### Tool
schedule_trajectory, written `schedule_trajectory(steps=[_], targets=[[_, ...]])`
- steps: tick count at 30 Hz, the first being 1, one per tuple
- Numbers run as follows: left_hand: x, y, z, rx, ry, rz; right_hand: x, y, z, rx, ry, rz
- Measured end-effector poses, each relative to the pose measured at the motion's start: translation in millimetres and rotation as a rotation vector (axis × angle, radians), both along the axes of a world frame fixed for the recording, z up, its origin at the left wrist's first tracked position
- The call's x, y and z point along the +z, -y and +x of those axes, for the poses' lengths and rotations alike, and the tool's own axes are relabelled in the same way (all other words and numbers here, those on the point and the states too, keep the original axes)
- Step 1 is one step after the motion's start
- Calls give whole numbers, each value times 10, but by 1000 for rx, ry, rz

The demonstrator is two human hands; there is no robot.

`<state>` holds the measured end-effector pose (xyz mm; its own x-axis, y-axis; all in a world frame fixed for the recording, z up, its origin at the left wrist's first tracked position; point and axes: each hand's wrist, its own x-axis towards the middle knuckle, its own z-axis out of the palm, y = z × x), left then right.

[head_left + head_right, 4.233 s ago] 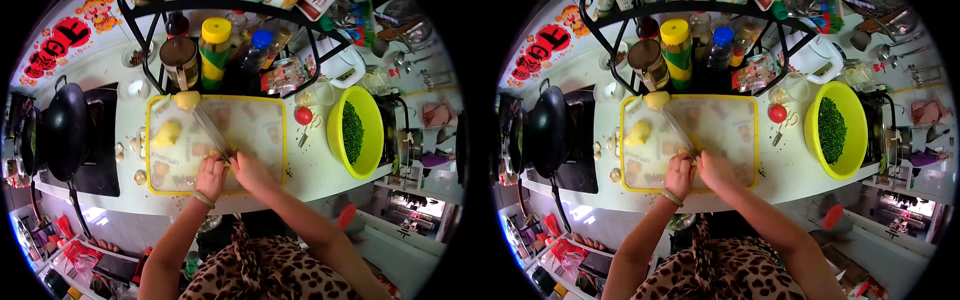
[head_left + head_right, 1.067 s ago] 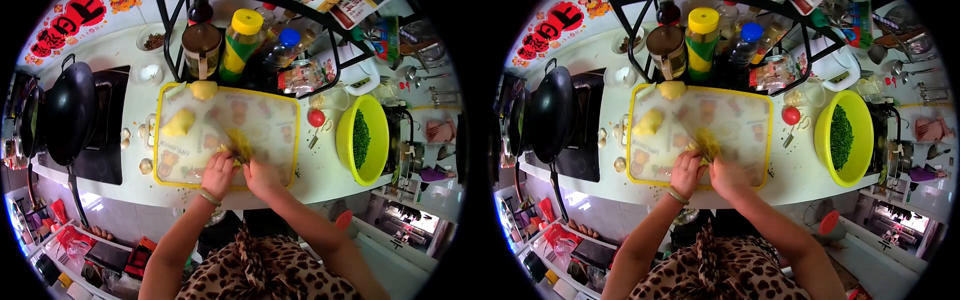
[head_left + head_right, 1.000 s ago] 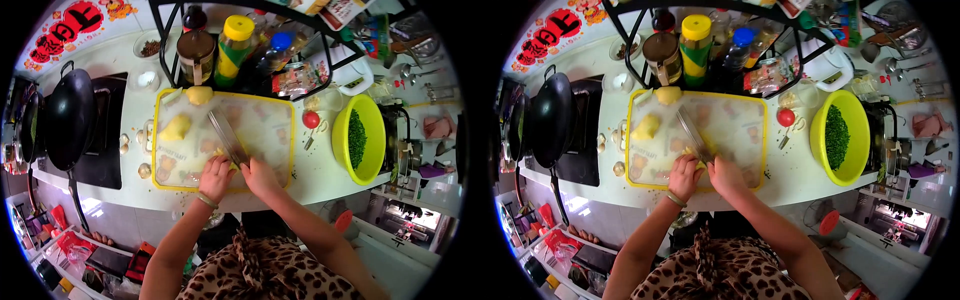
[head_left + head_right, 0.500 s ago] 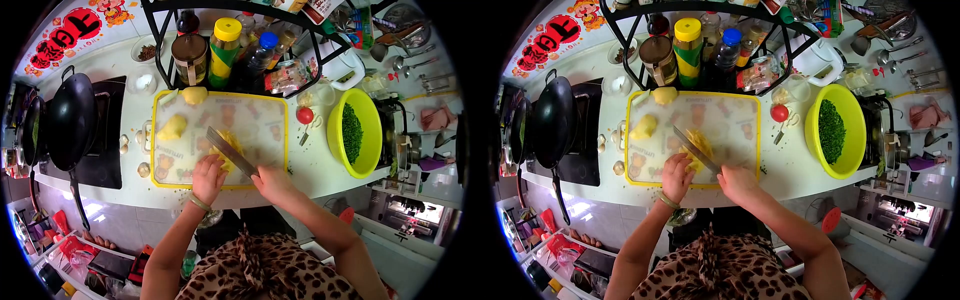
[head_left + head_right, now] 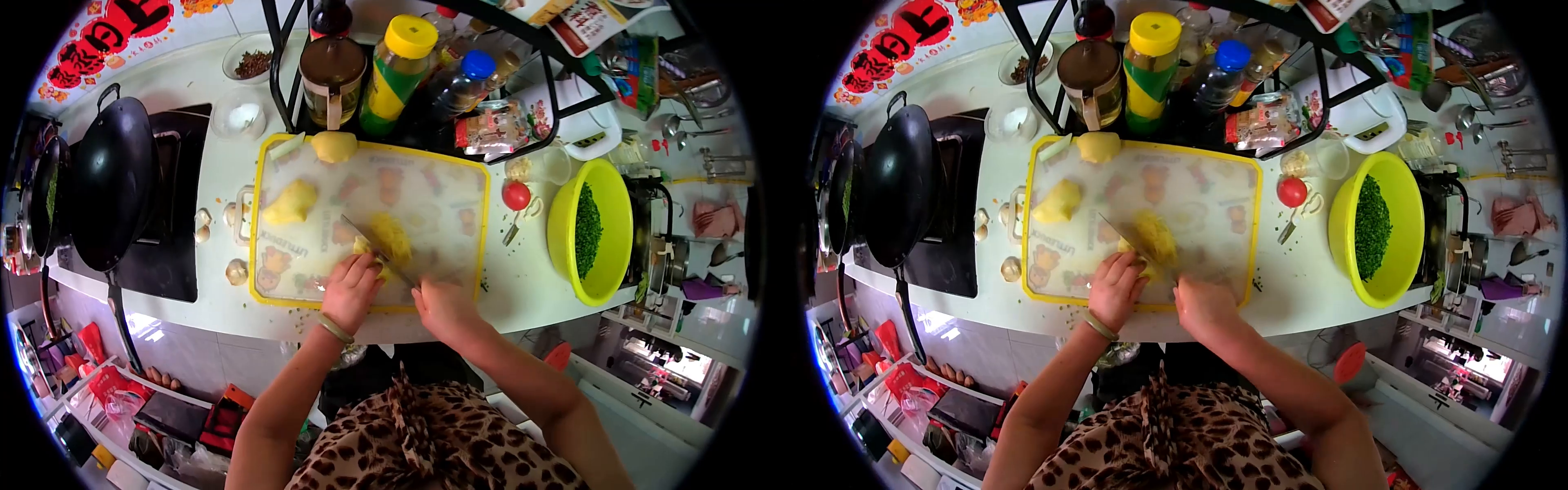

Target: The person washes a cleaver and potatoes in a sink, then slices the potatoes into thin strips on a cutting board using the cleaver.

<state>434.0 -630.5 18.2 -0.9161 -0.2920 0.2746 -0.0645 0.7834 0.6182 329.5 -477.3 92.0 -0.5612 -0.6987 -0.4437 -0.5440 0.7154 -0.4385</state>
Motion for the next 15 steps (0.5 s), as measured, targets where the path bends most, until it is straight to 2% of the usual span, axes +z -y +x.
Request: schedule_trajectory(steps=[4,10,15], targets=[[-31,-10,-23,-16,-3,-7,-77,109,82,-85,-36,-29],[8,17,-25,-25,-18,-50,-79,72,98,-65,-107,-129],[27,11,-10,-17,3,-19,-36,-102,42,-13,-35,36]])
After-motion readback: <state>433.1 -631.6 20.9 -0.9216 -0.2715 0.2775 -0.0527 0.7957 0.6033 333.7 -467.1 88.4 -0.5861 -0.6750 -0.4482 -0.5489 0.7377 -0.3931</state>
